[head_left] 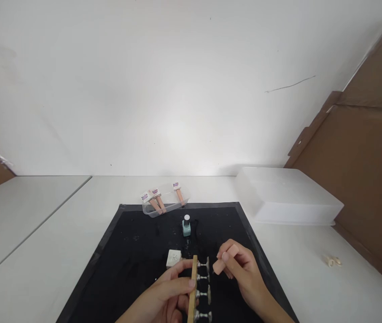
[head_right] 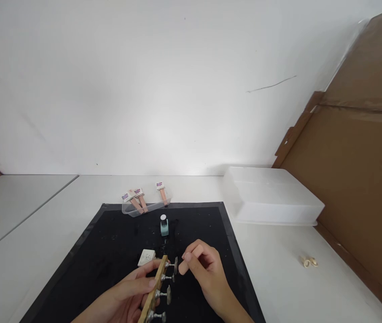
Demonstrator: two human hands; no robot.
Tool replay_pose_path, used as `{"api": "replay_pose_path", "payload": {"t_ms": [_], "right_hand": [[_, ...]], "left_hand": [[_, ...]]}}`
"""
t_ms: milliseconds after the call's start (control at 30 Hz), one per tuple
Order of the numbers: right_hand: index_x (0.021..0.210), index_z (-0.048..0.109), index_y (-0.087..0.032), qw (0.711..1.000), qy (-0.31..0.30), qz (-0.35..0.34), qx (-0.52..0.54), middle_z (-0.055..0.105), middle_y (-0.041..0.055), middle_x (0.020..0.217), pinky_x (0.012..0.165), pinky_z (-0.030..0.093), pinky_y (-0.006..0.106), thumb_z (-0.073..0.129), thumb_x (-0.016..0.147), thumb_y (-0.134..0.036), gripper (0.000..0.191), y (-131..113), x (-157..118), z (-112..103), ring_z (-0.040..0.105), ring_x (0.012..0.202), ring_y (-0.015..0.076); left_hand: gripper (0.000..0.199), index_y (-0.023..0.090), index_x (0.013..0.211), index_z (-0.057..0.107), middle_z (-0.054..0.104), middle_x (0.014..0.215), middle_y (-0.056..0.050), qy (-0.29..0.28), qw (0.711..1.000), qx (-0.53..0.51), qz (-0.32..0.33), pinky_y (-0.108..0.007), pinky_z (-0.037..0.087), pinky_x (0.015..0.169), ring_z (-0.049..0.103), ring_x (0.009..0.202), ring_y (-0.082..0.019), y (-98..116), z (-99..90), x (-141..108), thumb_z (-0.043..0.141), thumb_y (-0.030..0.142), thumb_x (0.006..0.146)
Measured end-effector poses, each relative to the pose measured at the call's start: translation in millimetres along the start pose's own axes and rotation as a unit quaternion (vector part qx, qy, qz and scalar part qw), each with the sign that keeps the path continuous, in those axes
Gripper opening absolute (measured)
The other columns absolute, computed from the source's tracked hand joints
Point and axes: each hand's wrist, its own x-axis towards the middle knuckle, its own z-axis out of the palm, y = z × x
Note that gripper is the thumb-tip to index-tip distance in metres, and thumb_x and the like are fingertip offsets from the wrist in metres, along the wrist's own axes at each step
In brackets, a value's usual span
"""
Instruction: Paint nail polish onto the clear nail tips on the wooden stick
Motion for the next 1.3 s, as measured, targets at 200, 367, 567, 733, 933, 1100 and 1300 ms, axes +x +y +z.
{"api": "replay_pose_path", "payload": {"t_ms": [200, 367, 567, 733, 933, 1100, 1300], "right_hand": [[0.062, 0.065, -0.02, 0.999, 0.011, -0.026, -0.035, 0.06, -0.0003, 0.07, 0.044, 0.033, 0.023, 0.062, 0.082, -0.034, 0.025, -3.6, 1.4, 2.4, 0.037, 0.043, 0.0063], [0.071, 0.069, -0.023, 0.997, 0.031, -0.049, -0.049, 0.064, 0.0006, 0.076, 0.044, 0.035, 0.024, 0.063, 0.081, -0.035, 0.017, -4.3, 1.5, 2.0, 0.038, 0.042, 0.0061], [0.082, 0.068, -0.024, 0.997, 0.044, -0.033, -0.055, 0.068, 0.0027, 0.083, 0.047, 0.038, 0.025, 0.059, 0.084, -0.035, 0.015, -0.1, 0.9, 0.4, 0.038, 0.041, 0.0056], [0.069, 0.064, -0.02, 0.997, 0.069, -0.038, -0.004, 0.062, 0.0031, 0.09, 0.042, 0.032, 0.024, 0.056, 0.086, -0.037, 0.025, 8.0, 0.1, -2.8, 0.038, 0.041, 0.0039], [0.07, 0.062, -0.018, 0.996, 0.056, 0.032, 0.054, 0.055, -0.0008, 0.066, 0.041, 0.027, 0.022, 0.055, 0.085, -0.043, 0.031, 2.3, -0.1, -1.3, 0.034, 0.042, 0.0055], [0.068, 0.057, -0.016, 0.996, 0.037, 0.059, 0.054, 0.049, -0.0044, 0.046, 0.042, 0.023, 0.022, 0.055, 0.084, -0.046, 0.034, -4.5, 1.9, 2.7, 0.029, 0.041, 0.0071], [0.064, 0.056, -0.016, 0.997, 0.034, 0.053, 0.042, 0.051, -0.0029, 0.053, 0.042, 0.023, 0.023, 0.055, 0.084, -0.045, 0.035, -5.0, 1.1, 3.0, 0.03, 0.042, 0.0069]], "left_hand": [[0.056, 0.013, 0.121, 0.041, 0.064, 0.059, 0.0, 0.008, 1.0, -0.007, 0.012, -0.011, 0.032, 0.033, 0.054, 0.041, -0.006, -1.6, 0.0, 0.7, 0.063, 0.024, 0.071], [0.063, 0.014, 0.123, 0.036, 0.065, 0.062, -0.001, -0.015, 1.0, 0.0, -0.007, -0.012, 0.035, 0.033, 0.055, 0.043, -0.007, 0.1, -1.7, 2.8, 0.066, 0.025, 0.069], [0.055, 0.014, 0.122, 0.039, 0.064, 0.061, 0.0, -0.002, 1.0, 0.005, 0.003, -0.012, 0.032, 0.034, 0.052, 0.041, -0.005, -1.2, -3.4, 0.8, 0.061, 0.023, 0.073], [0.05, 0.016, 0.119, 0.044, 0.065, 0.07, -0.001, -0.017, 1.0, -0.007, -0.026, -0.015, 0.033, 0.039, 0.056, 0.051, -0.008, 1.0, -4.2, -0.4, 0.059, 0.022, 0.072], [0.047, 0.014, 0.111, 0.054, 0.062, 0.066, -0.001, 0.01, 0.999, -0.034, -0.008, -0.02, 0.039, 0.05, 0.058, 0.059, -0.01, -3.6, -5.1, 1.2, 0.055, 0.019, 0.065], [0.042, 0.012, 0.101, 0.057, 0.061, 0.063, -0.002, 0.0, 0.999, -0.025, -0.02, -0.021, 0.042, 0.053, 0.055, 0.058, -0.011, -2.3, -4.2, 3.2, 0.056, 0.022, 0.06], [0.034, 0.012, 0.091, 0.058, 0.059, 0.06, -0.003, -0.004, 1.0, -0.005, 0.0, -0.02, 0.04, 0.05, 0.051, 0.053, -0.011, -2.9, -1.6, 4.7, 0.05, 0.021, 0.059]]}}
